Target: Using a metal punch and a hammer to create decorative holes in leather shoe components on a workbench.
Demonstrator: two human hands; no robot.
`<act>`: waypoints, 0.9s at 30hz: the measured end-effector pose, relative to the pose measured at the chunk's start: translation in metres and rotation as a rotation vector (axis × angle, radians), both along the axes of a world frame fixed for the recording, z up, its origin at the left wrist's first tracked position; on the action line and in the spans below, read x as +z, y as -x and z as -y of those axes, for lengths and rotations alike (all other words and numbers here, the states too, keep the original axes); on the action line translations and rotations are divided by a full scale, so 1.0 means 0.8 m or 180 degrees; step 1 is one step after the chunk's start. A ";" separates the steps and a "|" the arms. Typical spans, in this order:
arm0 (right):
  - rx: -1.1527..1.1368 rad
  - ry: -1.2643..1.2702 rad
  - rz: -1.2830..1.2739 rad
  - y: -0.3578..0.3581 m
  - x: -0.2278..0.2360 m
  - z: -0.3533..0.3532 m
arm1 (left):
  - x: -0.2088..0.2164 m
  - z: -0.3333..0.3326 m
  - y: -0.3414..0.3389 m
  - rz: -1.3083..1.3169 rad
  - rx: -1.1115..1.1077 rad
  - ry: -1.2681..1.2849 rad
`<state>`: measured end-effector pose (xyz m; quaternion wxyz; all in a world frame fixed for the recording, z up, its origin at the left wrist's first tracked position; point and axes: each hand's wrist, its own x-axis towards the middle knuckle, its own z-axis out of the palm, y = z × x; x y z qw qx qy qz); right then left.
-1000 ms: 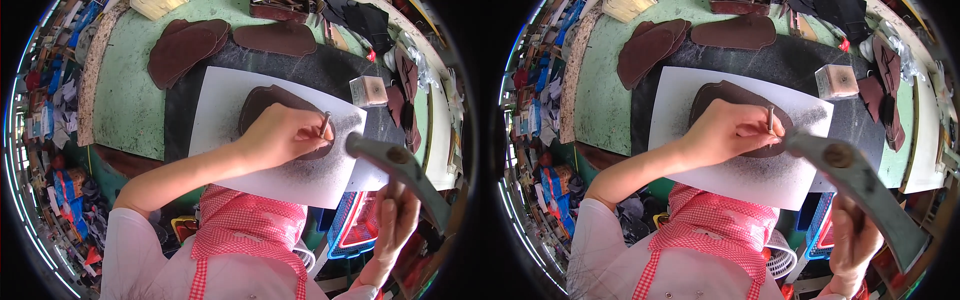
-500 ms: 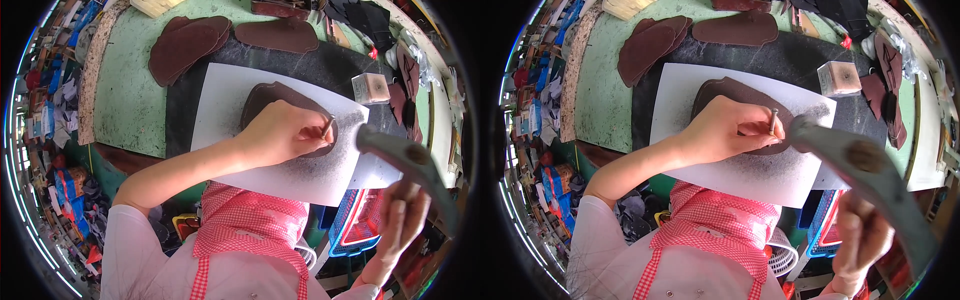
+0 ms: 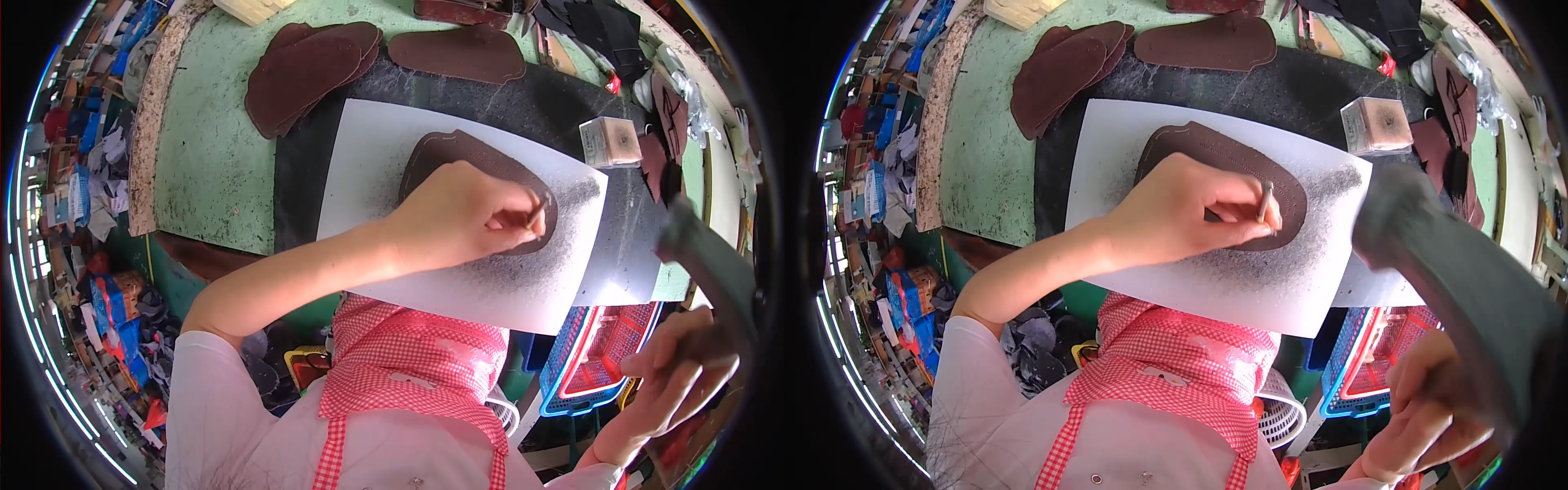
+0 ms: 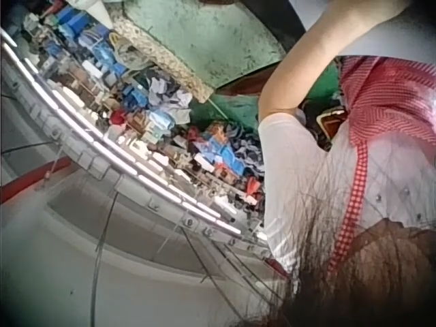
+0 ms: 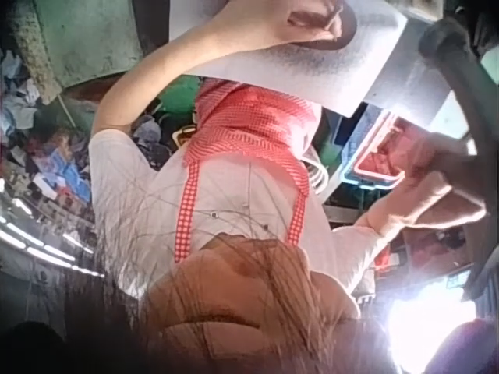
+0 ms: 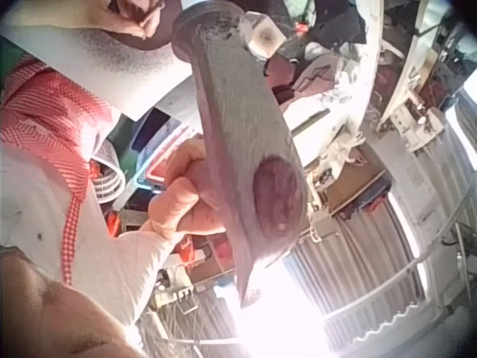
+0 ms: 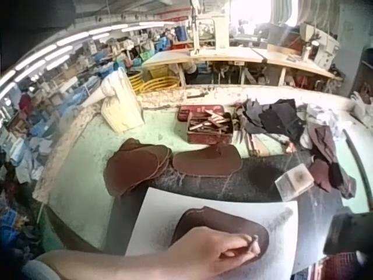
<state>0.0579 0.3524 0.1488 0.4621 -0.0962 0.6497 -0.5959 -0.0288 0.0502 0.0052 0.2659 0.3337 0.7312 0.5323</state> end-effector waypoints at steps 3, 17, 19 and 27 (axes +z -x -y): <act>-0.1249 -0.2037 -0.0709 -0.101 -0.049 -0.030 | 0.007 0.008 -0.008 -0.1142 -0.0114 0.0092; -0.2375 -0.1554 -0.2248 -0.074 -0.080 0.123 | 0.001 0.017 -0.007 -0.1210 -0.0149 0.0228; -0.2938 -0.1411 -0.2441 -0.077 -0.066 0.130 | -0.006 0.018 -0.005 -0.0372 0.0087 -0.0056; -0.1287 -0.2414 -0.2909 -0.057 -0.062 0.124 | 0.001 0.022 -0.008 -0.1700 -0.0374 0.0366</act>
